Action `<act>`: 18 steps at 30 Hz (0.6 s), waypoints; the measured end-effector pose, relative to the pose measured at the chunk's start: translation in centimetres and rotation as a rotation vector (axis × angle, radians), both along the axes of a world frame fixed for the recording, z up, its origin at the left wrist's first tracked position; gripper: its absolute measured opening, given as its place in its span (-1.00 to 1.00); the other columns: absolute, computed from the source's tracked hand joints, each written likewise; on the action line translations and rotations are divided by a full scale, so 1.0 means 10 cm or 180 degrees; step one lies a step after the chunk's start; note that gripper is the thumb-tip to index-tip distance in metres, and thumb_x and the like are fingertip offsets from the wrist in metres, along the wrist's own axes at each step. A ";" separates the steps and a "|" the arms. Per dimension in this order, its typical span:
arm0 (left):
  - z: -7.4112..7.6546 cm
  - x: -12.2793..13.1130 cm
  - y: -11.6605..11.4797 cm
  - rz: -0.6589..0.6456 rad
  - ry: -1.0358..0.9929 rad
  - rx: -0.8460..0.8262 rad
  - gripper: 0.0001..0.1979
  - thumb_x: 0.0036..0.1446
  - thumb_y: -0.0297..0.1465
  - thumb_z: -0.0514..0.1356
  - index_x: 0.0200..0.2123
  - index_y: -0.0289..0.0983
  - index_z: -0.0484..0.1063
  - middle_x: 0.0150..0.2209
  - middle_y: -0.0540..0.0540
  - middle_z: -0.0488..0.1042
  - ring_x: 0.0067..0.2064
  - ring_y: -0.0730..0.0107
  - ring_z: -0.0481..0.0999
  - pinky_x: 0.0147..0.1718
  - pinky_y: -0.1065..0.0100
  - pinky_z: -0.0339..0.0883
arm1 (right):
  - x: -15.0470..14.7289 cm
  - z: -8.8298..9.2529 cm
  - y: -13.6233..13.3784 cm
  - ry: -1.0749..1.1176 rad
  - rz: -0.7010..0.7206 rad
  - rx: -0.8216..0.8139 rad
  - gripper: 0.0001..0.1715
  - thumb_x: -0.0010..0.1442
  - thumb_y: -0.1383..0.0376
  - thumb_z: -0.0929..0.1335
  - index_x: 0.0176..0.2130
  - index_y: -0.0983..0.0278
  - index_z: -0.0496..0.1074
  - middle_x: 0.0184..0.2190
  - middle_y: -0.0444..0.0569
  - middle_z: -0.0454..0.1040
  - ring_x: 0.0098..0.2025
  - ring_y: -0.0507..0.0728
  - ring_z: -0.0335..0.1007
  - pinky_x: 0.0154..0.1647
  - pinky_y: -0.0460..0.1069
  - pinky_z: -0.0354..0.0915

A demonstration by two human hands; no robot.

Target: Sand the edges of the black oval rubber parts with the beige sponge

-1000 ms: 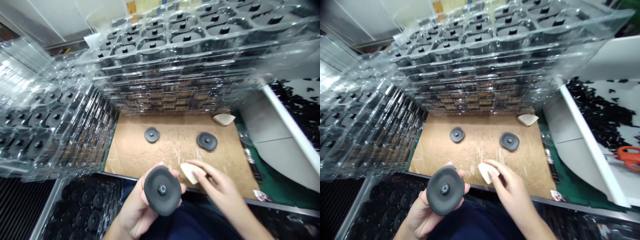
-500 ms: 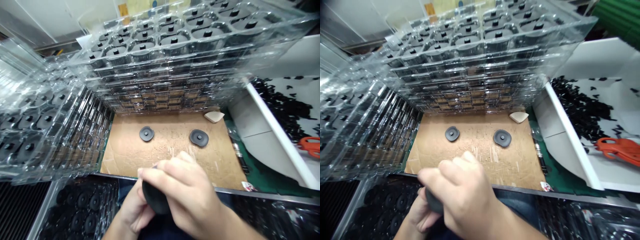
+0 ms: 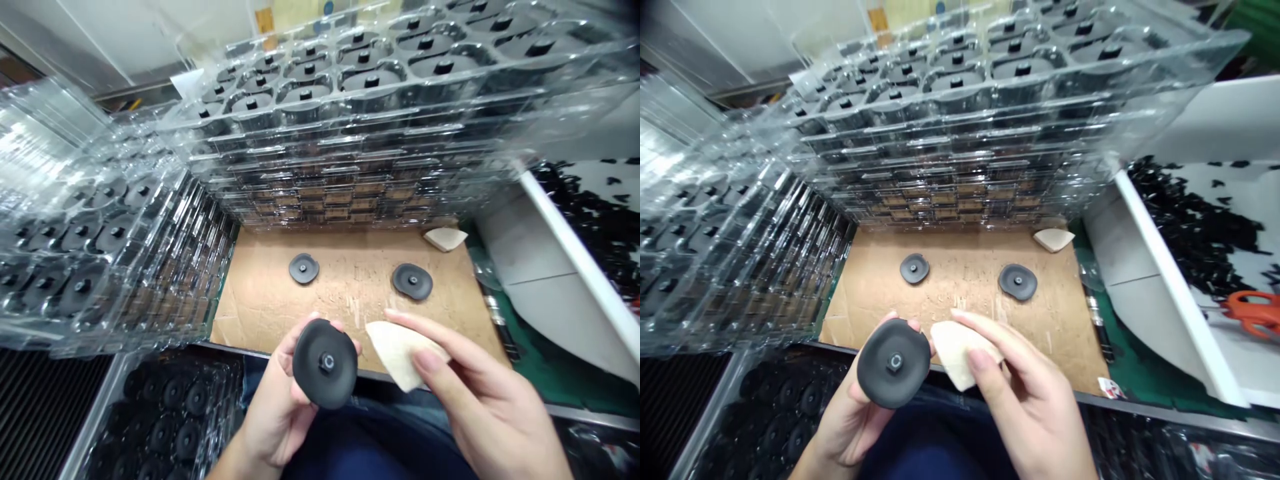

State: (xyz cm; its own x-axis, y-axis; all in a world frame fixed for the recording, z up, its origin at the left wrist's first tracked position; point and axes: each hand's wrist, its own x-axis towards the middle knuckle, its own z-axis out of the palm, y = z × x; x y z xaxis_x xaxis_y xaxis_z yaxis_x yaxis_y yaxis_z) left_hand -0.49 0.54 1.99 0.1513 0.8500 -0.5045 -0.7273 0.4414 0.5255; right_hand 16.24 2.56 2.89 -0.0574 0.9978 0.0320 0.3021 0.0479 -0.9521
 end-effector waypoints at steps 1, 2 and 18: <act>0.00 0.00 -0.01 -0.0011 0.0030 -0.0056 -0.44 -0.39 -0.46 0.41 -0.18 -0.10 0.45 -0.15 -0.04 0.49 -0.10 0.16 0.45 0.01 0.15 0.18 | -0.05 0.05 0.00 -0.0205 0.0124 0.0255 -0.71 0.19 0.26 0.27 -0.07 0.10 0.39 -0.14 -0.08 0.50 -0.17 0.15 0.46 -0.27 -0.07 0.42; 0.00 0.00 -0.02 -0.0022 0.0058 -0.0097 -0.42 -0.41 -0.47 0.42 -0.18 -0.12 0.45 -0.15 -0.05 0.49 -0.09 0.16 0.44 0.02 0.16 0.17 | -0.11 0.11 0.00 -0.0378 0.0269 0.0597 -0.68 0.19 0.30 0.27 -0.03 0.12 0.35 -0.14 -0.07 0.49 -0.17 0.15 0.44 -0.24 -0.04 0.40; 0.00 -0.02 -0.01 -0.0105 -0.0223 -0.0080 -0.57 -0.29 -0.44 0.39 -0.24 -0.08 0.49 -0.20 0.05 0.55 -0.15 0.31 0.50 -0.07 0.35 0.30 | -0.19 0.22 0.01 -0.0824 0.1508 0.1218 -0.71 0.19 0.44 0.21 -0.14 0.20 0.38 -0.42 -0.13 0.50 -0.42 0.04 0.39 -0.35 -0.04 0.27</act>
State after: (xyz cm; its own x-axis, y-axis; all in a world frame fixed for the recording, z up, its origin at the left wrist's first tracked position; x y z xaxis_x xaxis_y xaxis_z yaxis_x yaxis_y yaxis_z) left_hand -0.70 0.39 1.94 0.2147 0.8313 -0.5128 -0.7469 0.4780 0.4622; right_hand 14.29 2.61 5.09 -0.5409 0.7837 0.3054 0.3819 0.5523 -0.7410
